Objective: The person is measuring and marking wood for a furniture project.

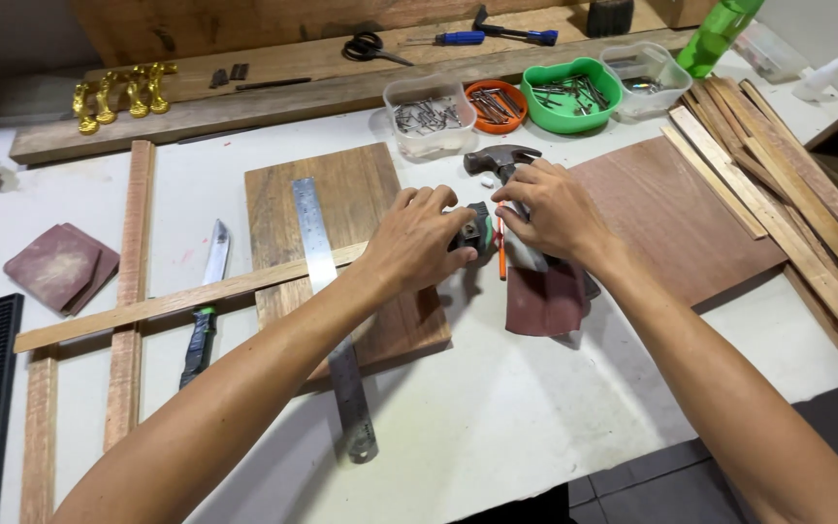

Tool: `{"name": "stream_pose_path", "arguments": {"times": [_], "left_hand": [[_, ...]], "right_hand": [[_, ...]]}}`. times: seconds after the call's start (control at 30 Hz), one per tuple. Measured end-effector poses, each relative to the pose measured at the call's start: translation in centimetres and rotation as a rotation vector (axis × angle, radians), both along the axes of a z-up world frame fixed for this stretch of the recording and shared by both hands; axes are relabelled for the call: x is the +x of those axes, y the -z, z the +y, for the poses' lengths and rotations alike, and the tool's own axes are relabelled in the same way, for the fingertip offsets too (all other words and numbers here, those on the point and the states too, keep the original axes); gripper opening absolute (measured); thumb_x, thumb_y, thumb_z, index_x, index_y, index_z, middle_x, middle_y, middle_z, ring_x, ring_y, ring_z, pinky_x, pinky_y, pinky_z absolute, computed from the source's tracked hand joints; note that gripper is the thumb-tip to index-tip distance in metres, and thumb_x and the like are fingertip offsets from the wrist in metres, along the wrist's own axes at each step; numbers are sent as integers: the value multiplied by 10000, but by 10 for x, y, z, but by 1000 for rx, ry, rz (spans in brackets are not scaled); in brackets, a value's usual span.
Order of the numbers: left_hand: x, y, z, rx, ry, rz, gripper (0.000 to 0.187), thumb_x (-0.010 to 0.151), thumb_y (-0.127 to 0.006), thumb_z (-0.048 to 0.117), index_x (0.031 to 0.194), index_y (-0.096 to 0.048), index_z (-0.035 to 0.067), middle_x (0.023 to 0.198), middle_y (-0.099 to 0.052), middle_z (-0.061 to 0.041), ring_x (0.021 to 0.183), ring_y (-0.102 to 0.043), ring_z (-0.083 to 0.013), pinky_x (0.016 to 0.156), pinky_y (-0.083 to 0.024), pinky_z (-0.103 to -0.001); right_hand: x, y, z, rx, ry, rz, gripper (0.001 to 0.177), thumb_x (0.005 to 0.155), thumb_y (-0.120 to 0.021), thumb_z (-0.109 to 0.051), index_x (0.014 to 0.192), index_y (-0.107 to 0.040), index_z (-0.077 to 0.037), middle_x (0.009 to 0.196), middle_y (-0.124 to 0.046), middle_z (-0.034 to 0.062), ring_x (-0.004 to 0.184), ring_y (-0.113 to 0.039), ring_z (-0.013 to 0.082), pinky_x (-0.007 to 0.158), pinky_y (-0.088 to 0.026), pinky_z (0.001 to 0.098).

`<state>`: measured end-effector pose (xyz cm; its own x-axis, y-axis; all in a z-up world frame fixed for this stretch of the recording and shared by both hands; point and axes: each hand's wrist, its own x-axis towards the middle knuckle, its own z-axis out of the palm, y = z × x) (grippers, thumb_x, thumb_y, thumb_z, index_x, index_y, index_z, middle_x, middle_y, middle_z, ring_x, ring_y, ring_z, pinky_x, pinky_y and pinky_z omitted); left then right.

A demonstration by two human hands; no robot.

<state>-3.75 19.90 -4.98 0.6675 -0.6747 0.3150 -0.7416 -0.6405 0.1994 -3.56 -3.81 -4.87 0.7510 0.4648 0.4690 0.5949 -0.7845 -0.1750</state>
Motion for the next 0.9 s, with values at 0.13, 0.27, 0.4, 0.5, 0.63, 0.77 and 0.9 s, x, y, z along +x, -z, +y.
{"name": "stream_pose_path", "arguments": {"times": [0.13,0.27,0.4,0.5,0.63,0.77,0.9], "left_hand": [[16,1,-25,6,25,43,425,834,-774,391,1143,-726,103,1134,-660,-138,1125,-597,-295,1034,-395,-476],[44,22,-45,-76,23,52,276,870,-716,281,1054,-775,83,1095,-694,-130,1061,-621,-305,978,-412,-478],[56,20,-56,19,-36,183,217,866,-662,203,935,-799,49,1017,-725,-155,972,-676,-338,948,-472,-493],[65,36,-57,-137,-21,285,241,871,-637,185,986,-748,4,1041,-704,-222,917,-693,-387,894,-562,-459],[55,31,-55,-358,-49,368,285,829,-653,158,1023,-581,-39,965,-680,-241,915,-666,-414,824,-524,-499],[54,37,-53,-410,-25,328,197,899,-625,136,997,-527,-4,928,-674,-232,915,-655,-417,821,-508,-514],[53,40,-52,-468,19,276,144,962,-574,111,1030,-527,-7,947,-666,-232,913,-646,-417,816,-497,-523]], "right_hand": [[12,6,-18,-40,14,29,186,831,-787,-182,991,-790,-87,947,-682,78,984,-608,279,905,-510,411],[26,14,-24,-92,-42,56,228,771,-788,-139,997,-803,-116,1036,-654,66,1035,-584,282,912,-485,422],[37,19,-24,-92,-110,129,199,764,-797,-139,958,-821,-176,1044,-637,37,1039,-562,272,879,-460,419],[41,23,-26,-107,-123,124,214,747,-791,-124,955,-816,-164,1057,-637,40,1039,-565,266,876,-458,411],[43,26,-22,-147,-129,93,211,727,-777,-128,933,-813,-154,1061,-637,46,1039,-563,272,892,-459,416],[47,31,-23,-187,-145,64,147,794,-707,-98,905,-790,-147,1091,-634,38,1045,-570,256,901,-463,414],[45,28,-23,-345,-150,-14,114,800,-674,-85,873,-743,-139,1101,-607,45,1046,-578,246,911,-479,401]]}}
